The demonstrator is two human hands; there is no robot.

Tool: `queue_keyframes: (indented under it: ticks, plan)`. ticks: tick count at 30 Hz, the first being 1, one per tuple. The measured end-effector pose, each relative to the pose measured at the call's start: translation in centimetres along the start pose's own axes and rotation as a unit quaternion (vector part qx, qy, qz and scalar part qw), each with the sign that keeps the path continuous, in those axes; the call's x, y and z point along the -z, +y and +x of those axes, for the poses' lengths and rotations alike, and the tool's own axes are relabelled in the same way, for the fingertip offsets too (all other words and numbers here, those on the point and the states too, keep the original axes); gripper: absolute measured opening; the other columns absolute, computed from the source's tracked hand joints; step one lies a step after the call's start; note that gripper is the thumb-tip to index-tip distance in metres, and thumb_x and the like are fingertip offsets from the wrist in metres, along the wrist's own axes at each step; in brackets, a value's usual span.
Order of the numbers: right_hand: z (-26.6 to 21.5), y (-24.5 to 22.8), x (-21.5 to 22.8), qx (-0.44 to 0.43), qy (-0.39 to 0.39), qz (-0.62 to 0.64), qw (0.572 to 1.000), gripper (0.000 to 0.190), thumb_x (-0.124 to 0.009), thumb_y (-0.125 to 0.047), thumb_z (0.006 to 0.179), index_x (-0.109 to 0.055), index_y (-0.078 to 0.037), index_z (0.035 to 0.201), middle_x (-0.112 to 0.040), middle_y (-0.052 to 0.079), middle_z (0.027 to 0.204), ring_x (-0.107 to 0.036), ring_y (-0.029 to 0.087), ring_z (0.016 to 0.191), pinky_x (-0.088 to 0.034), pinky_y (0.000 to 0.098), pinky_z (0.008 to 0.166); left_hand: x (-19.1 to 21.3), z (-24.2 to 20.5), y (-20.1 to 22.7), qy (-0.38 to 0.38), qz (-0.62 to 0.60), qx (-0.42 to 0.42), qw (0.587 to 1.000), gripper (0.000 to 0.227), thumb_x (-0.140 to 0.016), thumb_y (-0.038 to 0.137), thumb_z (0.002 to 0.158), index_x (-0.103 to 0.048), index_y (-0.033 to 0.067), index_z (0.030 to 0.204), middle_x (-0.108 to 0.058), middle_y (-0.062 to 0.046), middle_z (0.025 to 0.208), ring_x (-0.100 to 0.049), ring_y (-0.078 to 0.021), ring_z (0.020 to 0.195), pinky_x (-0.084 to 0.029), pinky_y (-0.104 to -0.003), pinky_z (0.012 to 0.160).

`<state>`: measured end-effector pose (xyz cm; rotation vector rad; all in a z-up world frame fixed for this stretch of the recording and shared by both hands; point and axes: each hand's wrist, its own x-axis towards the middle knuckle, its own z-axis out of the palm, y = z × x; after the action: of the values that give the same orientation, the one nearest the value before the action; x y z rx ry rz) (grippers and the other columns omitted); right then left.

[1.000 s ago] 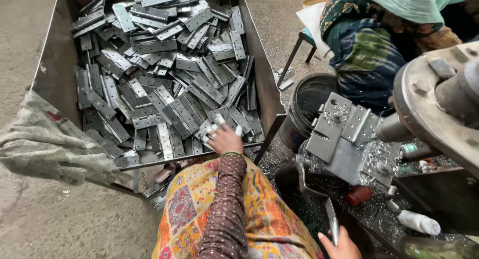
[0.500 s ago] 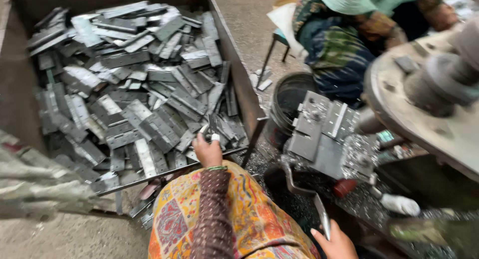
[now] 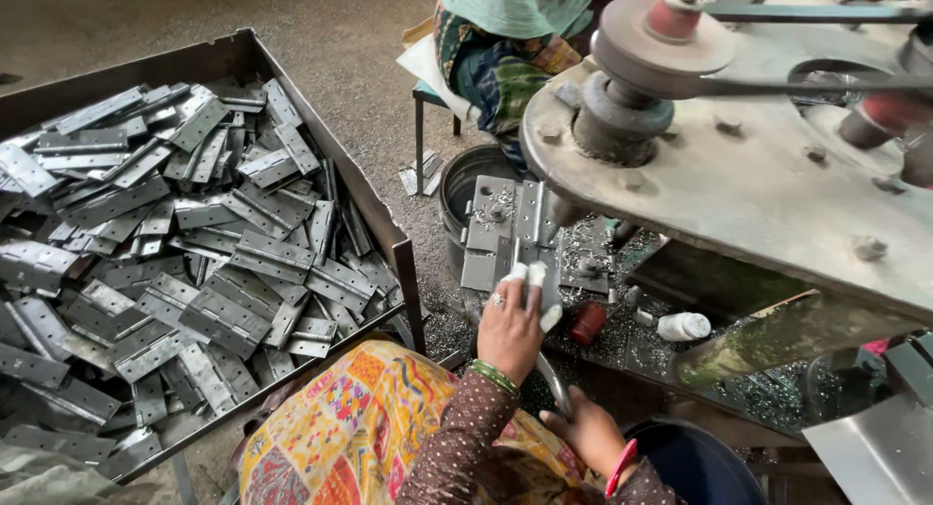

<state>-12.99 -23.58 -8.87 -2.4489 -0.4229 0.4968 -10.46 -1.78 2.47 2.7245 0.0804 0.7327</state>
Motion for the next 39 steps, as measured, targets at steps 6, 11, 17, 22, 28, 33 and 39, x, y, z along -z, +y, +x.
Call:
queue_keyframes:
  ticks: [6, 11, 17, 22, 28, 33, 39]
  plan:
    - [0.5, 0.2, -0.1, -0.008, -0.024, -0.052, 0.998, 0.062, -0.075, -0.055, 0.079, -0.053, -0.004, 0.104, -0.070, 0.025, 0.083, -0.069, 0.047, 0.086, -0.054, 0.0520, 0.072, -0.7, -1.2, 1.2, 0.014, 0.064, 0.020, 0.998, 0.055, -0.053, 0.035, 0.098, -0.060, -0.0071, 0.132, -0.052, -0.021, 0.145, -0.044, -0.0342, 0.139, -0.032, -0.053, 0.114]
    - [0.9, 1.9, -0.7, 0.029, -0.005, -0.032, 0.999, 0.063, -0.076, -0.055, 0.079, -0.054, -0.001, 0.102, -0.070, 0.025, 0.084, -0.068, 0.048, 0.086, -0.055, 0.0521, 0.071, -1.5, -0.5, 1.1, -0.001, 0.029, 0.025, 0.999, 0.043, -0.052, 0.028, 0.097, -0.063, -0.0030, 0.125, -0.051, -0.018, 0.150, -0.042, -0.0317, 0.144, -0.028, -0.054, 0.118]
    - [0.5, 4.9, -5.5, -0.048, -0.002, -0.104, 0.993, 0.074, -0.069, -0.048, 0.085, -0.043, 0.003, 0.133, -0.071, 0.027, 0.092, -0.071, 0.046, 0.087, -0.056, 0.0510, 0.076, -2.2, 2.0, 0.0, -0.058, 0.042, 0.035, 0.997, 0.043, -0.057, 0.020, 0.089, -0.065, -0.0001, 0.126, -0.050, -0.016, 0.150, -0.043, -0.0293, 0.142, -0.029, -0.052, 0.116]
    - [0.3, 5.3, -8.8, -0.136, -0.039, -0.084, 0.986, 0.080, -0.063, -0.049, 0.089, -0.036, 0.001, 0.146, -0.074, 0.027, 0.093, -0.074, 0.043, 0.087, -0.058, 0.0495, 0.076, -1.5, 0.7, -0.3, -0.047, 0.027, 0.024, 0.998, 0.040, -0.060, 0.021, 0.085, -0.067, 0.0019, 0.119, -0.050, -0.014, 0.151, -0.042, -0.0285, 0.144, -0.030, -0.051, 0.117]
    - [1.3, 4.7, -3.5, -0.056, -0.037, -0.138, 0.988, 0.072, -0.070, -0.058, 0.086, -0.049, 0.002, 0.121, -0.073, 0.024, 0.085, -0.073, 0.042, 0.082, -0.059, 0.0489, 0.072, -2.7, 1.9, -0.6, -0.107, 0.050, 0.033, 0.992, 0.036, -0.056, 0.018, 0.095, -0.065, 0.0008, 0.125, -0.054, -0.018, 0.145, -0.049, -0.0287, 0.135, -0.038, -0.053, 0.107]
    - [1.0, 5.6, -5.0, -0.078, -0.029, -0.130, 0.988, 0.073, -0.070, -0.051, 0.085, -0.043, 0.001, 0.130, -0.072, 0.024, 0.082, -0.073, 0.043, 0.078, -0.060, 0.0509, 0.068, -4.4, 3.9, -0.4, -0.124, 0.070, 0.060, 0.988, 0.034, -0.051, 0.017, 0.100, -0.064, 0.0002, 0.126, -0.058, -0.018, 0.140, -0.050, -0.0303, 0.137, -0.037, -0.050, 0.114]
    - [0.8, 7.4, -10.6, -0.118, 0.001, -0.068, 0.991, 0.071, -0.067, -0.041, 0.087, -0.040, -0.002, 0.140, -0.072, 0.026, 0.080, -0.071, 0.045, 0.075, -0.057, 0.0532, 0.065, -3.5, 3.0, -0.7, -0.045, 0.073, 0.036, 0.996, 0.039, -0.053, 0.017, 0.091, -0.065, -0.0016, 0.123, -0.055, -0.020, 0.142, -0.047, -0.0332, 0.139, -0.033, -0.050, 0.114]
